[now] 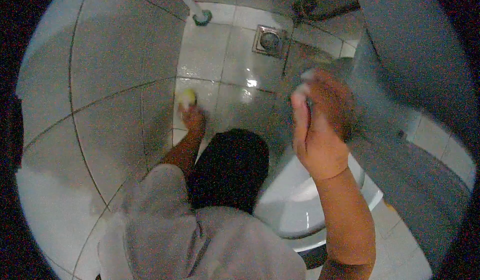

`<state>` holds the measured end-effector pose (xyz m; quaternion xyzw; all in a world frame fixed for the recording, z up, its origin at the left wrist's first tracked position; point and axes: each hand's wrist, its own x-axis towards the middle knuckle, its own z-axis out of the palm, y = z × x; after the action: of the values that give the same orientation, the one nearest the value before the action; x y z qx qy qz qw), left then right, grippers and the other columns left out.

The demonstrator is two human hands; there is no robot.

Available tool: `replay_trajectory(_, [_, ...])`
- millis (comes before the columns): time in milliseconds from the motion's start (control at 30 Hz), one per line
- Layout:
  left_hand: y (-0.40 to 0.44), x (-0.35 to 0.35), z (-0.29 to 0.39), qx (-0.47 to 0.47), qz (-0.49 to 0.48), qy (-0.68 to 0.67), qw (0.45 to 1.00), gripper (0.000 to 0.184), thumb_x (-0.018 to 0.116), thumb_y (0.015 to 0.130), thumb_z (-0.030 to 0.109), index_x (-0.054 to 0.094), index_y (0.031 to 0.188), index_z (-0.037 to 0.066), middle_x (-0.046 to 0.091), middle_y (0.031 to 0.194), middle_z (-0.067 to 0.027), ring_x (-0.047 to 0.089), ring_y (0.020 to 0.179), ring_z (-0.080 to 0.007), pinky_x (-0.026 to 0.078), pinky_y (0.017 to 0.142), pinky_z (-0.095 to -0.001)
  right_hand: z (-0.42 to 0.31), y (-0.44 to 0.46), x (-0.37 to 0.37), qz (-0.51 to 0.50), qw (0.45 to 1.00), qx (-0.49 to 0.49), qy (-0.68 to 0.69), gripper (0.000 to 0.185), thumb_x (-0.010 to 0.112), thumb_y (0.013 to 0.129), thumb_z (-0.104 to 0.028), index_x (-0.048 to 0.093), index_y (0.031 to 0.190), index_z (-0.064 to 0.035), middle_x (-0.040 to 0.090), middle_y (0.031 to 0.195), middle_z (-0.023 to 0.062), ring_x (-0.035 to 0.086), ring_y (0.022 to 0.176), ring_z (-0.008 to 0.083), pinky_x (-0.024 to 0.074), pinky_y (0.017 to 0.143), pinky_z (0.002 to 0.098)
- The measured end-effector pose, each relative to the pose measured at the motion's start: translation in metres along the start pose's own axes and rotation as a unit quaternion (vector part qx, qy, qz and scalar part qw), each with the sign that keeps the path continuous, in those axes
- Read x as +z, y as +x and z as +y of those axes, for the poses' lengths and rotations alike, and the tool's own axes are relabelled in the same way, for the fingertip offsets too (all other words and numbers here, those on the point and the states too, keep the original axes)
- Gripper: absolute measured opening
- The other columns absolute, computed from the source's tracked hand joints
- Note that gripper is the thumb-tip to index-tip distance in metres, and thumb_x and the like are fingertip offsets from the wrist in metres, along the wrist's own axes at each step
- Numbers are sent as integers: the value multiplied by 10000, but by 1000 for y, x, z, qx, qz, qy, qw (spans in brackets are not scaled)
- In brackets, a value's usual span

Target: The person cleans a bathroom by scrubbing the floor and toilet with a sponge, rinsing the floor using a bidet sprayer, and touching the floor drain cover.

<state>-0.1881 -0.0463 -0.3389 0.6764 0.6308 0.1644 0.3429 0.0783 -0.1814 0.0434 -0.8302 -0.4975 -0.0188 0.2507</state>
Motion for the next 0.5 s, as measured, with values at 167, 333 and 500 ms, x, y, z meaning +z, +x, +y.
replay_trajectory(167, [-2,73,143,492,-231,227,808,300,485,782,217,555,1044,87,443,1157,-173,440,1042,-332,359,870,-439,2,2,3,27,1000,-16,4,122,522,791,-107,492,891,-44,517,978,157,477,925,349,379,803,415])
replay_trajectory(333, [-21,34,127,470,-480,235,702,350,468,805,297,528,1086,97,402,1218,-186,405,1104,-333,305,927,-453,5,6,4,30,999,-15,20,127,526,782,-97,495,894,-47,519,974,150,484,909,342,382,788,417])
replay_trajectory(500, [-31,32,105,568,-500,83,649,391,475,801,297,489,1128,82,453,1157,-198,421,1092,-353,326,921,-442,5,8,6,42,999,-22,23,124,524,782,-102,501,890,-46,529,947,144,494,893,337,388,779,409])
